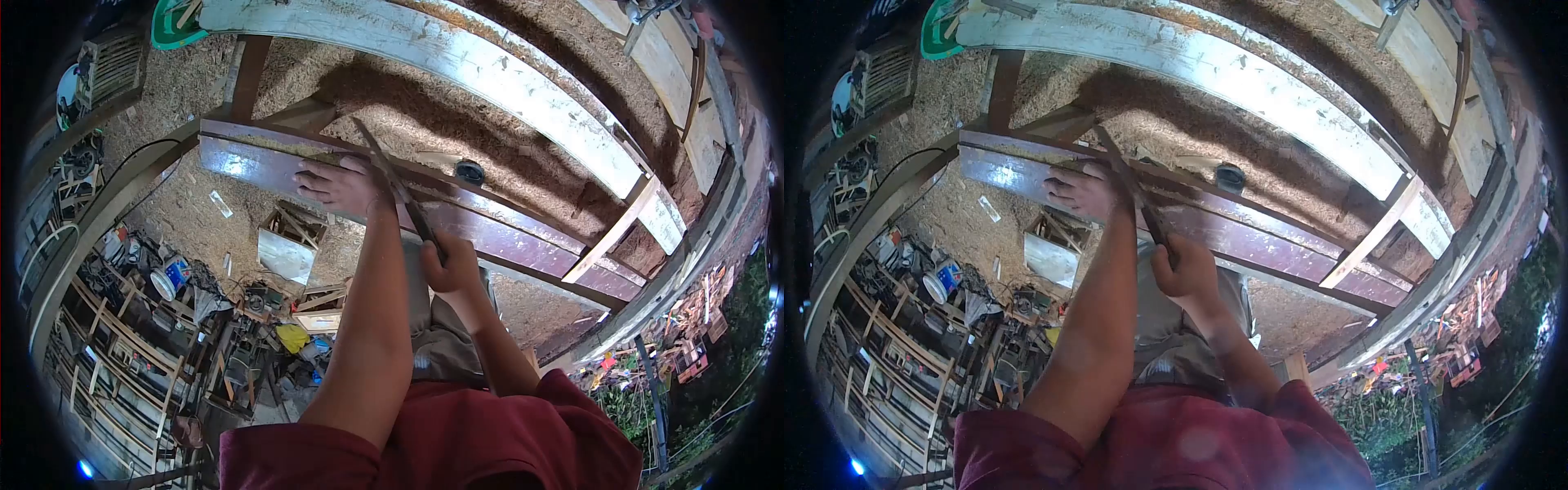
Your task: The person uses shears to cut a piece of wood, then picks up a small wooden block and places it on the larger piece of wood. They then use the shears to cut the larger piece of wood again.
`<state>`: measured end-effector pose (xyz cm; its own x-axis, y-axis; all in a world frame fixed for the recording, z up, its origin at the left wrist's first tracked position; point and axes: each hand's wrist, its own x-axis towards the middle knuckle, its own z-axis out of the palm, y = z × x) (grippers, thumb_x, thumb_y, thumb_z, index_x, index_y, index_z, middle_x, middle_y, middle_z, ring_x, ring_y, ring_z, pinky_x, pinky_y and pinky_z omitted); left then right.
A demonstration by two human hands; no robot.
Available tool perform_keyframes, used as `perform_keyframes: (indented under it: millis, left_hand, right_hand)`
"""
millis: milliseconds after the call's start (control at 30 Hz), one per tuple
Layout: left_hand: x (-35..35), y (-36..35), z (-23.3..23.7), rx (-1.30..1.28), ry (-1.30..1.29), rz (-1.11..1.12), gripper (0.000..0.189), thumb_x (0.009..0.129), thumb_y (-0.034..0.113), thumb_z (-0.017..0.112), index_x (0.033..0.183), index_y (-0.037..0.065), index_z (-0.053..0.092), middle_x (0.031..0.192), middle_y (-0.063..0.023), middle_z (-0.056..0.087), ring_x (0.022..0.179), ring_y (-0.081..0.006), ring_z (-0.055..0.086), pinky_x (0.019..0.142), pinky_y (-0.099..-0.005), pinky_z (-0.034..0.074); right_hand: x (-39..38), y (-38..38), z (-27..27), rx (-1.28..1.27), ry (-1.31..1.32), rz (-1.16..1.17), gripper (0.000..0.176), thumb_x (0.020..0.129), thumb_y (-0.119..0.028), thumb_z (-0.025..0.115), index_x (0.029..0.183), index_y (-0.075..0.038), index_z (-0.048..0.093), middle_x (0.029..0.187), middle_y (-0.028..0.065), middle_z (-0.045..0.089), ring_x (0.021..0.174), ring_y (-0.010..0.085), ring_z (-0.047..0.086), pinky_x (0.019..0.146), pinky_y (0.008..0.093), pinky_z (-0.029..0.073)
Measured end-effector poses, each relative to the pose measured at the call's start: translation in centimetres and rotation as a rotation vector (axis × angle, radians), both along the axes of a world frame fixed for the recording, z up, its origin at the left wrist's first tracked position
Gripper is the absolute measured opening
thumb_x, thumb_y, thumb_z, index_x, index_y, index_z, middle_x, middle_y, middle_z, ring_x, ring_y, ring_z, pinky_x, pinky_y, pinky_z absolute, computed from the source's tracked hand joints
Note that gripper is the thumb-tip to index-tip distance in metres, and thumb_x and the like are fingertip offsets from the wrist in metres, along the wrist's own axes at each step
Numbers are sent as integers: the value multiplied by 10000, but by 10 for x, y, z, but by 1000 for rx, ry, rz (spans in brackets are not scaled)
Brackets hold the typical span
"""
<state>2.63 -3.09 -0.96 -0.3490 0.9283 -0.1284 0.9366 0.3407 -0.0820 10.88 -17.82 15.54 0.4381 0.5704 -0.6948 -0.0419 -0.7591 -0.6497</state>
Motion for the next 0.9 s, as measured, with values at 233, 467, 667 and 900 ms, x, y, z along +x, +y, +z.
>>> perform_keyframes:
  millis: [233,467,667,900]
  left_hand:
    - [3,1,9,15,-43,-31,849,976,413,452,1693,91,132,1747,-214,122,1589,-482,139,1182,-677,274]
    - [8,1,13,-20,-57,-4,856,969,432,446,1690,87,138,1746,-214,121,1589,-484,125,1184,-706,255]
    - [5,-3,6,19,-79,-20,819,991,461,406,1681,90,165,1750,-203,112,1591,-479,118,1174,-723,263]
    - [3,6,-2,-81,-46,79,861,965,560,443,1679,144,199,1761,-159,114,1595,-474,120,1162,-720,306]
  right_hand:
    - [-15,17,17,-8,15,-91,234,964,-196,579,891,21,626,644,217,539,573,356,540,587,448,414]
    - [-8,26,24,25,44,-74,333,1025,-295,600,873,2,621,627,96,531,580,173,504,557,392,385]
    - [60,89,44,33,581,-84,512,1073,-456,548,857,-8,668,660,80,661,562,185,636,561,336,476]
    - [74,191,27,148,934,-203,413,1064,-368,562,994,21,680,864,147,745,774,253,754,747,347,620]
